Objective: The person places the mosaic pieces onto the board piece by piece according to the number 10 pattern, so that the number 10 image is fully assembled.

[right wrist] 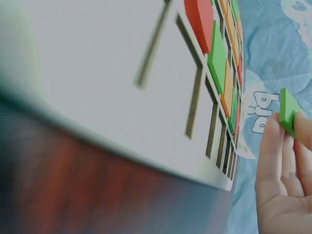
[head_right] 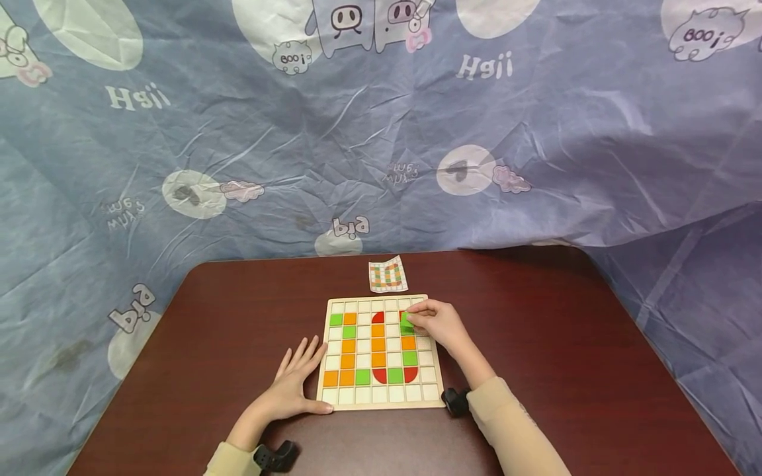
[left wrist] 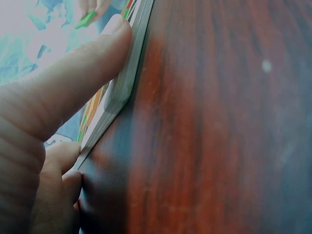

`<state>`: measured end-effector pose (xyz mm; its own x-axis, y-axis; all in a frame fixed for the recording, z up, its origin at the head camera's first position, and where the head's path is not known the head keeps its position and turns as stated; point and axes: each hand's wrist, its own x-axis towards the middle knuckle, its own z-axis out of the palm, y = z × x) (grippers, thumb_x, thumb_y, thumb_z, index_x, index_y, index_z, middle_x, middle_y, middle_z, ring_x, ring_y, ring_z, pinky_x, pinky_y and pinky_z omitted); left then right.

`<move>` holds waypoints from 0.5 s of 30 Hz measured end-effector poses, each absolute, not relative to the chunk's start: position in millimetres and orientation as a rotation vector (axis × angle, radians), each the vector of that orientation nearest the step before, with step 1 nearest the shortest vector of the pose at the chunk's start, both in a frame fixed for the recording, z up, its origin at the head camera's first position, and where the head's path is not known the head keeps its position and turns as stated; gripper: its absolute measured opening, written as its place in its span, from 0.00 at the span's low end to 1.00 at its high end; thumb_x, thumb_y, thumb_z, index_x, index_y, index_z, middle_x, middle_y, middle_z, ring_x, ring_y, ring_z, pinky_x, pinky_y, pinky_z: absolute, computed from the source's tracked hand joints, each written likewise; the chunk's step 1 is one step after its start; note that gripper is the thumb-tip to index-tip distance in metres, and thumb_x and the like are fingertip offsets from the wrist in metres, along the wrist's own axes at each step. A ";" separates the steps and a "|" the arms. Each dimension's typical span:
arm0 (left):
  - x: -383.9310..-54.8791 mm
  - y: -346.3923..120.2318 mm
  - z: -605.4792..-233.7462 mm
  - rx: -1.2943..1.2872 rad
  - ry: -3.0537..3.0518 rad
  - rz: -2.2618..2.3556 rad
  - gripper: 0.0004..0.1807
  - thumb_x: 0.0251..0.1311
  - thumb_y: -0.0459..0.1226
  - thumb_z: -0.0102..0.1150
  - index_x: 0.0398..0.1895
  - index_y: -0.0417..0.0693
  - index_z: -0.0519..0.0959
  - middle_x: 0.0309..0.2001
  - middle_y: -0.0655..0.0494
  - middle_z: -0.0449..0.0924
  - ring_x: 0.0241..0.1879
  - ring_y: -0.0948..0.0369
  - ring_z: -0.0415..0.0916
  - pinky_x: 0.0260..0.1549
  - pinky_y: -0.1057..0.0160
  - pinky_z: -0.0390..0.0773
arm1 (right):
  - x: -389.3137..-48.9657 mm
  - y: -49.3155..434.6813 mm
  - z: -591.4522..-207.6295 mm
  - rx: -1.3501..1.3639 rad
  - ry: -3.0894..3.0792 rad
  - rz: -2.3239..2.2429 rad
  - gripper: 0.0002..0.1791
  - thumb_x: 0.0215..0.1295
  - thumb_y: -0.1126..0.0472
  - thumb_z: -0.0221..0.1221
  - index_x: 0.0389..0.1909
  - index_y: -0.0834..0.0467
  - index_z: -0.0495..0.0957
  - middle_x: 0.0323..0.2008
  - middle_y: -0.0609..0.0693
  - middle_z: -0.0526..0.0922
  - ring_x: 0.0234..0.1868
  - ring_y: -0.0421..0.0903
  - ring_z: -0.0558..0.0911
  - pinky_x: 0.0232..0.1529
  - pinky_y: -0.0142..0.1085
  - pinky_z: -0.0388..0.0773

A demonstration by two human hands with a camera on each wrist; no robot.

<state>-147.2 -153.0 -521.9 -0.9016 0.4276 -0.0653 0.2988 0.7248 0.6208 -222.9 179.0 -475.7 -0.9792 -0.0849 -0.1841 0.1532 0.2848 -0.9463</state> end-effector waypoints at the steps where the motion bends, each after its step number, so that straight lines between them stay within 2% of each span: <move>1: -147.5 -153.0 -521.9 0.583 2.726 0.926 0.66 0.39 0.58 0.77 0.79 0.48 0.50 0.80 0.43 0.40 0.79 0.44 0.32 0.73 0.37 0.32 | -226.4 177.1 -475.6 0.056 2.364 -1.758 0.16 0.64 0.61 0.65 0.49 0.65 0.82 0.41 0.53 0.88 0.40 0.50 0.87 0.45 0.42 0.85; 8: -148.0 -153.2 -521.9 0.586 2.728 0.911 0.65 0.39 0.58 0.77 0.79 0.48 0.50 0.80 0.44 0.40 0.79 0.44 0.32 0.73 0.37 0.32 | -244.0 160.6 -477.6 -0.004 2.531 -1.612 0.11 0.64 0.62 0.65 0.45 0.62 0.84 0.39 0.55 0.88 0.37 0.52 0.84 0.41 0.40 0.84; 15: -148.0 -153.0 -521.4 0.588 2.727 0.924 0.65 0.39 0.58 0.77 0.79 0.47 0.51 0.79 0.43 0.40 0.79 0.43 0.32 0.73 0.36 0.33 | -251.7 145.9 -476.5 -0.082 2.673 -1.380 0.08 0.63 0.62 0.65 0.42 0.59 0.85 0.37 0.54 0.88 0.32 0.46 0.84 0.34 0.35 0.80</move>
<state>-148.0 -153.0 -521.4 -0.9003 0.4308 -0.0625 0.3042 0.7253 0.6176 -251.7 145.9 -476.5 -0.9898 -0.1086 -0.0917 0.0119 0.5797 -0.8148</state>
